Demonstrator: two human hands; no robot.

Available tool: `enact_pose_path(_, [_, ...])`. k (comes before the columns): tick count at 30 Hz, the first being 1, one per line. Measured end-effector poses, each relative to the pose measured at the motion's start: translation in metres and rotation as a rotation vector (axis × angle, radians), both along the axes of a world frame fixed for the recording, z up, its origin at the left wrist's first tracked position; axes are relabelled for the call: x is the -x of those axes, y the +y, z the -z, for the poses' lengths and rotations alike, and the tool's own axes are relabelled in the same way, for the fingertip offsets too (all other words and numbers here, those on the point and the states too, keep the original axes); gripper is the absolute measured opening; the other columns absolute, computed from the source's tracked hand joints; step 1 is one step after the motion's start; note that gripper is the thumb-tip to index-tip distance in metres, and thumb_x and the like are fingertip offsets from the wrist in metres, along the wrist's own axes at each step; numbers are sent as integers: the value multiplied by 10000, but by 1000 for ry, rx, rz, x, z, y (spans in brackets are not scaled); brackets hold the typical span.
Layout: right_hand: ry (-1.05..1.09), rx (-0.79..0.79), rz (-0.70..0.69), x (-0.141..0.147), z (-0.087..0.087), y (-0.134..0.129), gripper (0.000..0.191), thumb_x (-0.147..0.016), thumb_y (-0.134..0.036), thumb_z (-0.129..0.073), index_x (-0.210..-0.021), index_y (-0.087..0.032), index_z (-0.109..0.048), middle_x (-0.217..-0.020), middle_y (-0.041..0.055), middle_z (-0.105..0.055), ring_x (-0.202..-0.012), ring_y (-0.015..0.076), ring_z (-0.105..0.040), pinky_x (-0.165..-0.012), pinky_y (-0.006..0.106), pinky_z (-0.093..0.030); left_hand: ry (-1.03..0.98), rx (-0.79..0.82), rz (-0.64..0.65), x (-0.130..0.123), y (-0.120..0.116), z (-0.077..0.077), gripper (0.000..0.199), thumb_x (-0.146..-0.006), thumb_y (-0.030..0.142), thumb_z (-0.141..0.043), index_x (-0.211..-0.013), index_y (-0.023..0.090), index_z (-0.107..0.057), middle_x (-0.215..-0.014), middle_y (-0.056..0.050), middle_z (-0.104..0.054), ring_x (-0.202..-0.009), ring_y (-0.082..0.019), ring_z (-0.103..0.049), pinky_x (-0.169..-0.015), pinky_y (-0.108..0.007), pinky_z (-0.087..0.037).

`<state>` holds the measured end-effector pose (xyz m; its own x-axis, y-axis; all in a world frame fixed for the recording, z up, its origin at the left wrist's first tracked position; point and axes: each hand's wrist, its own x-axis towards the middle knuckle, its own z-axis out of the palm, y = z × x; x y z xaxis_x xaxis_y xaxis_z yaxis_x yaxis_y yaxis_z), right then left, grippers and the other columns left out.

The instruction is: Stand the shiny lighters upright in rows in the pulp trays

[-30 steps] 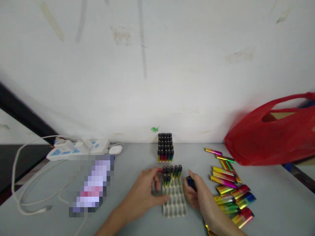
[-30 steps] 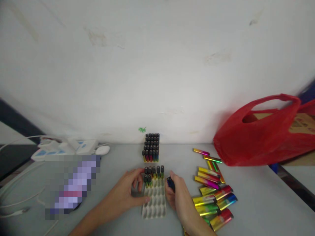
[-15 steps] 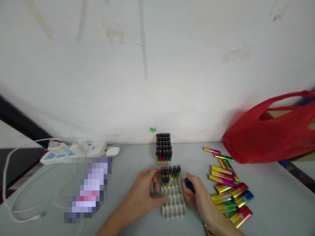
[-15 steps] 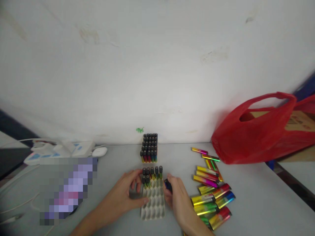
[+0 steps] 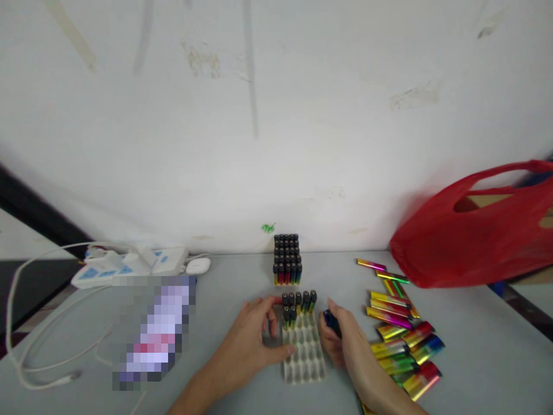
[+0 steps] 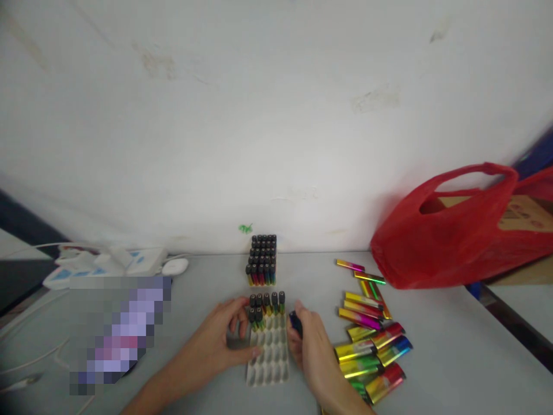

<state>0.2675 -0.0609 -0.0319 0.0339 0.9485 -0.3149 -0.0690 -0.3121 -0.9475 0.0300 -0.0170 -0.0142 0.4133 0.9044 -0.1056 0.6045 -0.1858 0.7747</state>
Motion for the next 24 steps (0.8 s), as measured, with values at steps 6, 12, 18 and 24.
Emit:
enact_pose_path(6, [-85,-198,47,0,-24,-4,682,-1032,-904,-510,-767,-278,-568,-659,-18,-461,-619,206,-427,-584,346,-401,-7,-4,8,0,0,-1,432,-789,310,-1007,-1108,239,-724,-962,18,-726,-978,-272,-654,-872,-353,-470])
enact_pose_path(12, [-272,-504,-18,-6,-39,-14,435,-1217,-565,-423,-1069,-274,-710,-944,37,-605,-895,253,-613,-828,375,-493,-11,-5,10,-1,-1,-2,444,-802,315,-996,-1146,241,-726,-971,19,-723,-987,-277,-646,-884,-362,-464])
enact_pose_path(18, [-415,-674,-76,-10,-37,-11,193,-1168,-416,-627,-1128,-288,-764,-981,34,-638,-950,257,-641,-859,366,-503,-13,-5,1,-1,-1,0,529,-769,288,-1016,-1221,246,-743,-965,18,-731,-984,-280,-645,-900,-371,-466])
enact_pose_path(24, [-602,-858,-151,-12,-32,-7,170,-1155,-267,-656,-1291,-302,-752,-1015,38,-765,-983,270,-709,-923,392,-560,-39,-9,1,1,-2,3,497,-780,274,-1015,-1199,244,-749,-977,15,-729,-993,-279,-650,-914,-372,-476])
